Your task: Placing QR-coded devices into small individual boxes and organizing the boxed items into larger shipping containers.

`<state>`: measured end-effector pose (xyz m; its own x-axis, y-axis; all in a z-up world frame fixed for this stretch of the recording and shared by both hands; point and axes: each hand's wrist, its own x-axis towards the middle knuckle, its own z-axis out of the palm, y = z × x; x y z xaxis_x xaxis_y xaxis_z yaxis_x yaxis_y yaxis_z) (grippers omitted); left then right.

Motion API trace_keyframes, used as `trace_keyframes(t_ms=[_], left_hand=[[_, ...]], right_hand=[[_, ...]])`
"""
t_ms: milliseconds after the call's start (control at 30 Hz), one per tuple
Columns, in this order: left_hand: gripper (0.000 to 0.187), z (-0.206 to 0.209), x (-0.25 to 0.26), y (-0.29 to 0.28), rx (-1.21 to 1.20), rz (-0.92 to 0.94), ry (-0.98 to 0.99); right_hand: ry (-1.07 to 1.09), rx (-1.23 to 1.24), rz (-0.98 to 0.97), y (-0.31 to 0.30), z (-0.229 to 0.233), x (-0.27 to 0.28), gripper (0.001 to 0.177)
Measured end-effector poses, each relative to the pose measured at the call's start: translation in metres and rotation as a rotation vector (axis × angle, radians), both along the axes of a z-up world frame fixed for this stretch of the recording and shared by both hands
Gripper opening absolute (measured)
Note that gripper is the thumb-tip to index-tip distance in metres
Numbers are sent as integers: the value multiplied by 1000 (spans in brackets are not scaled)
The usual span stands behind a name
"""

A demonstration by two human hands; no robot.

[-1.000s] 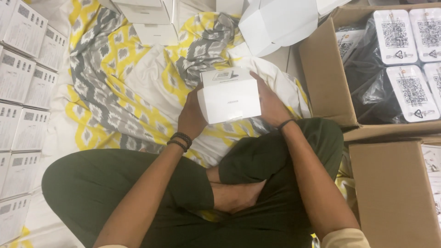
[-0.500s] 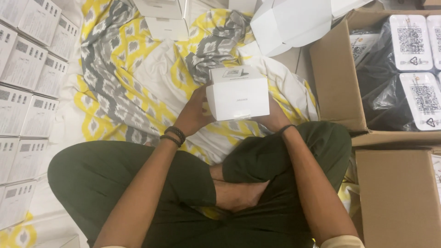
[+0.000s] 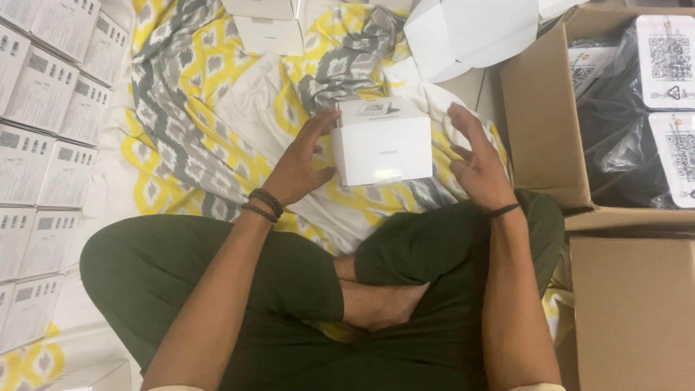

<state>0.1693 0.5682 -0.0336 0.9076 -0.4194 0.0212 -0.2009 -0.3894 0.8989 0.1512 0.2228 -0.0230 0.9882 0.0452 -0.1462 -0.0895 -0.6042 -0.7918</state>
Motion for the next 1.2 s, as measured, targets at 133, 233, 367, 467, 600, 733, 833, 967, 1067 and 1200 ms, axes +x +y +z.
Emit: trace_keyframes(t_ms=[133,233,367,467,600,733,833,967,1067,1200], left_hand=[[98,2,-5,-8,8,26,15],[101,1,-10,-15,55,58,18],[101,-19,-15,-28,64,129,-125],[99,-30,-15,-28,88,127,-256],[92,-33,-16,-26,132,143,-235],[88,-35,-17,-18,164,83,-348],[92,-28,-16,-11,220,8,-349],[102,-24,-18,3,315,-168,-305],[106,-12,-23,-2,529,-193,-145],[110,-19,-26,-7,530,-165,-100]], right_hand=[[-89,329,260,26,21,-2,103],[-118,219,313,42,21,-4,111],[-263,-37,283,47,-8,-5,104],[-348,-160,318,47,-13,-4,89],[-213,-75,234,48,-8,-7,87],[-293,-110,276,45,-13,-8,78],[-214,-151,281,39,-7,-10,75],[-316,-230,461,28,-5,-14,90],[105,-250,406,38,1,-15,98],[189,-140,363,41,-6,-15,102]])
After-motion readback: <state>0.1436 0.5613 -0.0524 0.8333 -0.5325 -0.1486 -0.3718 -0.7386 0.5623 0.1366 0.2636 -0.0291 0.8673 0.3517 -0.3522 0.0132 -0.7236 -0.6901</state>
